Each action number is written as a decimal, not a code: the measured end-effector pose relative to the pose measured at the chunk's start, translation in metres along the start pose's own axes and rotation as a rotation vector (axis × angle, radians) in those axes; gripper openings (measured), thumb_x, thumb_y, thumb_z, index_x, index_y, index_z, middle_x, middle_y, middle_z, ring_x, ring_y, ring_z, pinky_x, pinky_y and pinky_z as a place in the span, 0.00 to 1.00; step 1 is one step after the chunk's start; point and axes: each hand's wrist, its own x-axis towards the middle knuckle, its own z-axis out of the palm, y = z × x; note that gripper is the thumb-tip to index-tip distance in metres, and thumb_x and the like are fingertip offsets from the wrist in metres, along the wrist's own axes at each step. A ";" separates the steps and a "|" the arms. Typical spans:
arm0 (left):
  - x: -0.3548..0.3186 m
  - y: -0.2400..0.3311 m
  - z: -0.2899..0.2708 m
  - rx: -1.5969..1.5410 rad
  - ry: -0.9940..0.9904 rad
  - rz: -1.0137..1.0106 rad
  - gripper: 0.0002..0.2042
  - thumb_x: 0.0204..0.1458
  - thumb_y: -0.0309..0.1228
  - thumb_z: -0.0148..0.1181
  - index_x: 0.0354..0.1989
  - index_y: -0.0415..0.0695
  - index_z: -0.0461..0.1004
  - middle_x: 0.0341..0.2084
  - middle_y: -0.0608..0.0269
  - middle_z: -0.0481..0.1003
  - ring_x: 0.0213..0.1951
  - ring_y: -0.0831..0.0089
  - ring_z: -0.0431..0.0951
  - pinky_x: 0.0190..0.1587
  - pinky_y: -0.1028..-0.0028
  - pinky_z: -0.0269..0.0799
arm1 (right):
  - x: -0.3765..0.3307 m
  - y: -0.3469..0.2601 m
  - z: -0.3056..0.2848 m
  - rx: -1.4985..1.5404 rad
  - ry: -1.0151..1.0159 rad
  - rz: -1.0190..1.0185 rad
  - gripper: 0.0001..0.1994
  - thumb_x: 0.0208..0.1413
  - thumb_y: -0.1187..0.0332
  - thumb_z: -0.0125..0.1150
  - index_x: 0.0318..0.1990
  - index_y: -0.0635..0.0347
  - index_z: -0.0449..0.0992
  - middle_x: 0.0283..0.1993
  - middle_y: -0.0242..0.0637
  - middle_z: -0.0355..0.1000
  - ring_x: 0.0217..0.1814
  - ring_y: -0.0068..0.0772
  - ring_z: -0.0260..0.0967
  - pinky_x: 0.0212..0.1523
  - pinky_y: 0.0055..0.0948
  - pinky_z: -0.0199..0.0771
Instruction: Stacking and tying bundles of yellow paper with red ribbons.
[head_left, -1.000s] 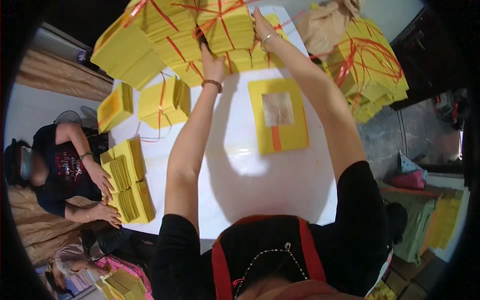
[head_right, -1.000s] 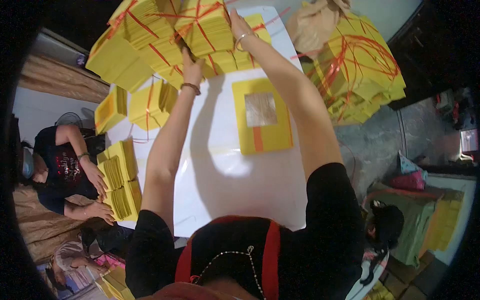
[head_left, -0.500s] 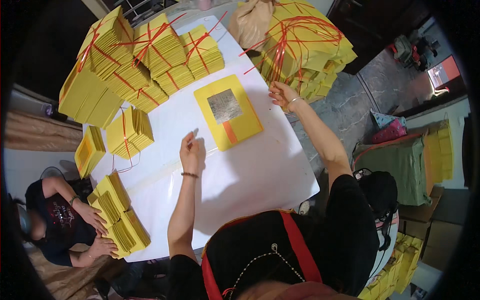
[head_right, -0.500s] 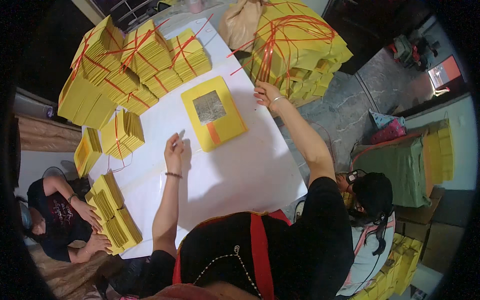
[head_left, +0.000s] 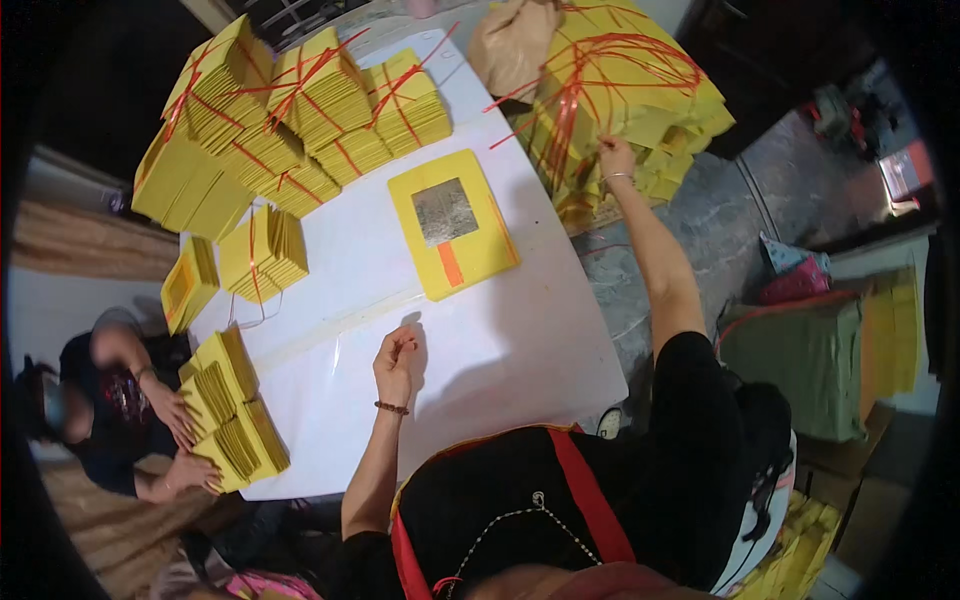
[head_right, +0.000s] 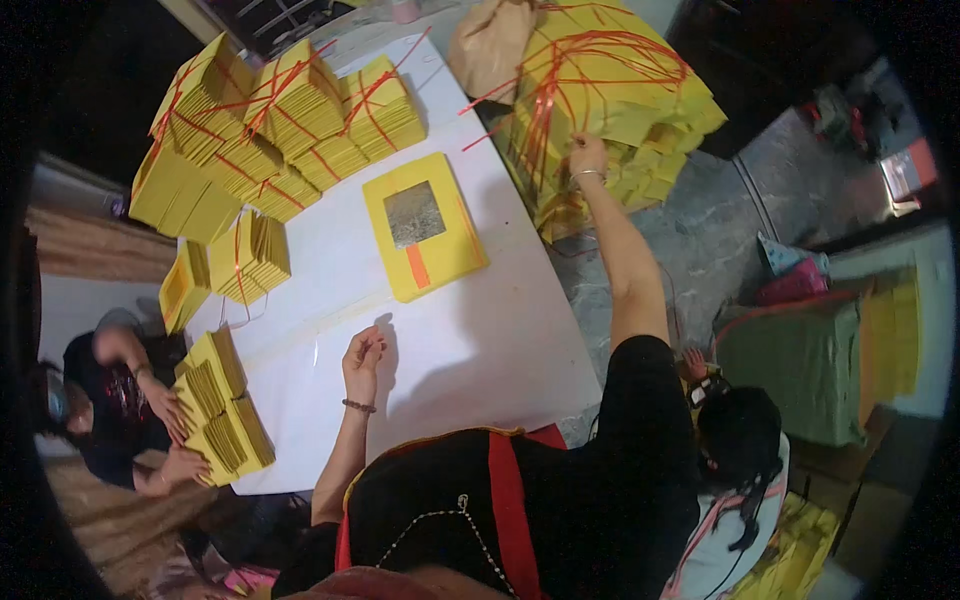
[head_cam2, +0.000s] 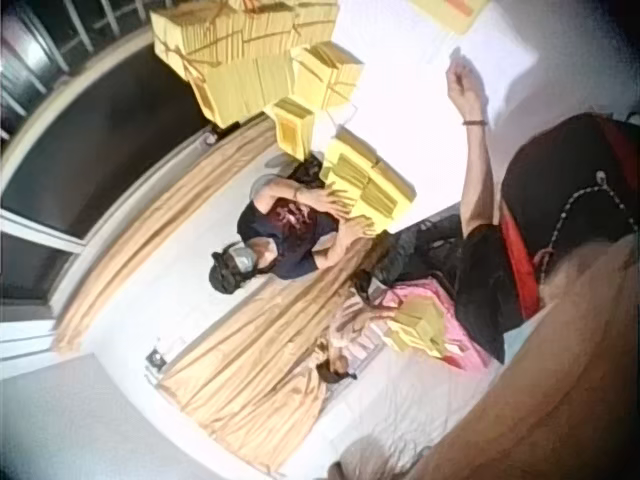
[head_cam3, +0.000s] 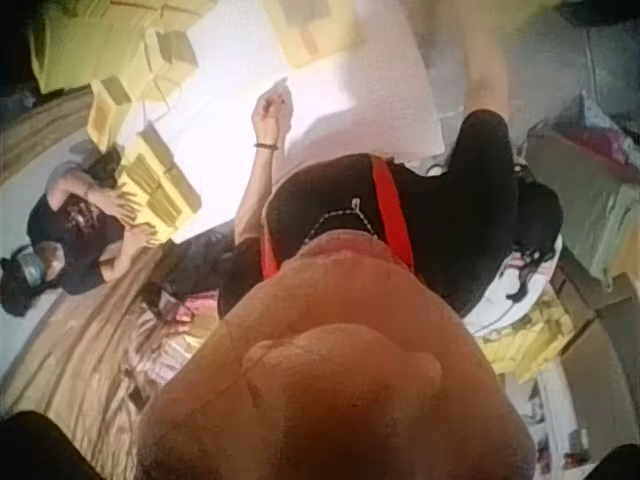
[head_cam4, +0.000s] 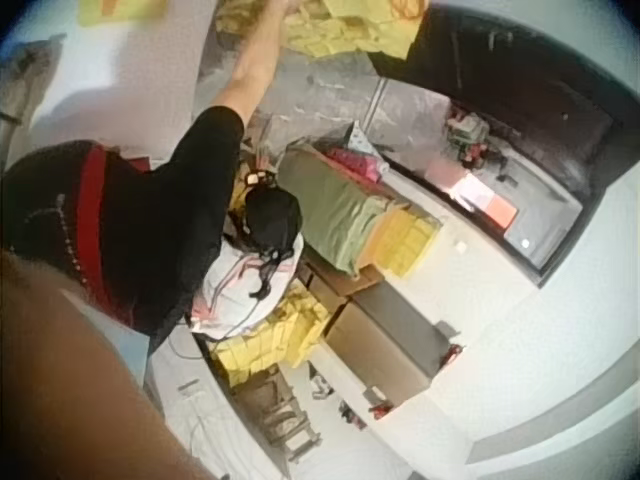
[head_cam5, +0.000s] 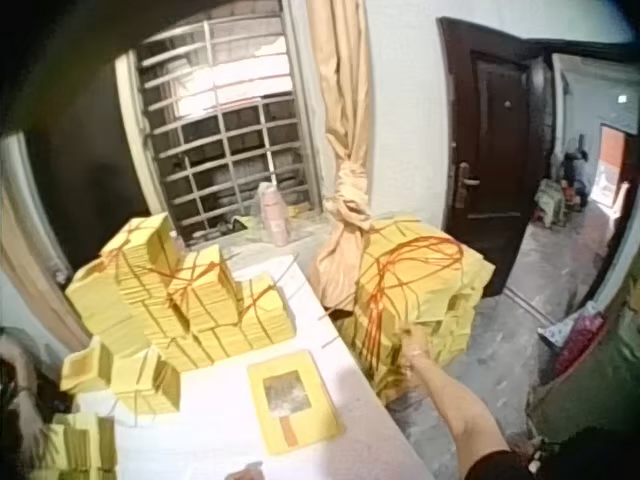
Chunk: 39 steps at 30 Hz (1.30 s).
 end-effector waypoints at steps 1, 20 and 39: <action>-0.003 0.008 0.003 0.021 -0.010 0.005 0.13 0.51 0.23 0.46 0.46 0.38 0.66 0.37 0.61 0.70 0.38 0.75 0.71 0.42 0.79 0.66 | 0.003 -0.023 0.000 -0.029 -0.041 -0.032 0.10 0.44 0.66 0.53 0.35 0.54 0.76 0.34 0.44 0.72 0.38 0.44 0.69 0.40 0.34 0.68; 0.169 0.159 0.218 0.027 -0.345 0.410 0.12 0.53 0.34 0.47 0.37 0.35 0.69 0.22 0.66 0.70 0.25 0.80 0.66 0.29 0.78 0.64 | 0.090 -0.068 -0.048 0.678 -0.484 0.355 0.23 0.38 0.75 0.63 0.44 0.57 0.62 0.24 0.32 0.67 0.16 0.18 0.56 0.14 0.18 0.53; 0.320 0.181 0.366 0.030 -0.691 -0.111 0.10 0.47 0.38 0.56 0.25 0.43 0.73 0.12 0.70 0.63 0.13 0.84 0.58 0.13 0.79 0.49 | 0.172 -0.026 0.023 0.146 -0.504 -0.445 0.17 0.54 0.63 0.43 0.50 0.51 0.67 0.52 0.39 0.64 0.58 0.40 0.56 0.57 0.32 0.54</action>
